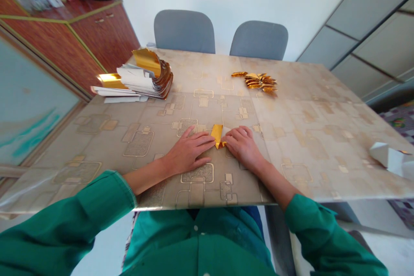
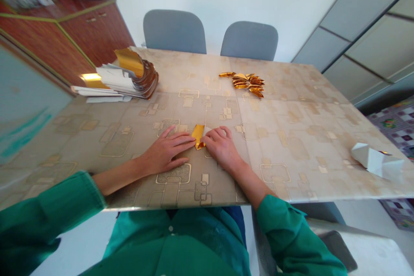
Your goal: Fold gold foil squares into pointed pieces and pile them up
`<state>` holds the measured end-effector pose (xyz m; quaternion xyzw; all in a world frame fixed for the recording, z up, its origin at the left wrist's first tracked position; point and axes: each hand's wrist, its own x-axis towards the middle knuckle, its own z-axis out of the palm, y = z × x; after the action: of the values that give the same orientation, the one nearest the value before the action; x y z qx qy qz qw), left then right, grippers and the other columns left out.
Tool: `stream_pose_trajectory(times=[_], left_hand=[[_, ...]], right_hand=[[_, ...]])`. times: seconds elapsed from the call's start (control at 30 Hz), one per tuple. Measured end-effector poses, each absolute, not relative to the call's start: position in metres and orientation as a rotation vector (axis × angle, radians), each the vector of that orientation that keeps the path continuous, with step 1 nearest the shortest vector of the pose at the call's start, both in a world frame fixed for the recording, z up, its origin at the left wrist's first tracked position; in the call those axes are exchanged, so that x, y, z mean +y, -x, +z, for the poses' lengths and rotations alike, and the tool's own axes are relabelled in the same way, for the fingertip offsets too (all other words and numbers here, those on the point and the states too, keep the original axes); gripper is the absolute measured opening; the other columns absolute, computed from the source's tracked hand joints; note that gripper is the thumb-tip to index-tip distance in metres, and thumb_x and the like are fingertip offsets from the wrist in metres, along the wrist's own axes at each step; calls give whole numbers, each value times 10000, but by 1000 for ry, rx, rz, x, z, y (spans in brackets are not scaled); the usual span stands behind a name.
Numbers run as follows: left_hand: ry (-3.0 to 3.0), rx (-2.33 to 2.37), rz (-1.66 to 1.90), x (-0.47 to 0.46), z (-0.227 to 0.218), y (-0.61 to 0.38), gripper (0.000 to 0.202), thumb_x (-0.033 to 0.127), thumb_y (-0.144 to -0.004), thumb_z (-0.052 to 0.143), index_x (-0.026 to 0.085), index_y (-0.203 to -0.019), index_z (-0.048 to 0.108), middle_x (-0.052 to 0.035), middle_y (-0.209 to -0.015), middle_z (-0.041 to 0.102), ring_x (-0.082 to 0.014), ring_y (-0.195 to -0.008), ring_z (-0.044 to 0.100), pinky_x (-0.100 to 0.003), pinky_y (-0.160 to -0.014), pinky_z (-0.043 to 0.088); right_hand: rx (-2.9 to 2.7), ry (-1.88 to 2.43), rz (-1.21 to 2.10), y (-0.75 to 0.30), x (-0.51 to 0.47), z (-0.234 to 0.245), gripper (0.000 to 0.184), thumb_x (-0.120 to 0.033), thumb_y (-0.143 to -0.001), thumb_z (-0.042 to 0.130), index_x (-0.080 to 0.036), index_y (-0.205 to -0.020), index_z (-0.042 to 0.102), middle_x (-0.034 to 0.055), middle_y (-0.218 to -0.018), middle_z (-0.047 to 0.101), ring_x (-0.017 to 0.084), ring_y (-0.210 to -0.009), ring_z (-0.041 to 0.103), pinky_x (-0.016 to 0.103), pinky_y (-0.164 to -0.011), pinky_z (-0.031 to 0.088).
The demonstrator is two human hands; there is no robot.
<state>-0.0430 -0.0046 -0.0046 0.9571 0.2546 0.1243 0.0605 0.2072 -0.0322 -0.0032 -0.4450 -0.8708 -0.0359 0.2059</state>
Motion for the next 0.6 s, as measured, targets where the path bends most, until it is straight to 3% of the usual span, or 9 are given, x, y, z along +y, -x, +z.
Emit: stream_pose_trajectory(times=[0.27, 0.6], left_hand=[[-2907, 739, 421, 6, -4, 47, 392, 422, -997, 482, 242, -1332, 576, -59, -1372, 600, -254, -1341, 473, -556, -1206, 57], [-2963, 801, 458, 3, -6, 45, 395, 405, -1006, 470, 213, -1336, 575, -64, -1347, 621, -254, -1315, 494, -535, -1210, 73]], right_hand=[[-2569, 1021, 16, -214, -30, -10, 255, -241, -995, 508, -255, -1184, 679, 51, -998, 662, 192, -936, 522, 367, -909, 419], [-2640, 988, 117, -218, -31, -3, 317, -240, -977, 535, -272, -1274, 641, 65, -1096, 660, 221, -1030, 521, 413, -946, 425]])
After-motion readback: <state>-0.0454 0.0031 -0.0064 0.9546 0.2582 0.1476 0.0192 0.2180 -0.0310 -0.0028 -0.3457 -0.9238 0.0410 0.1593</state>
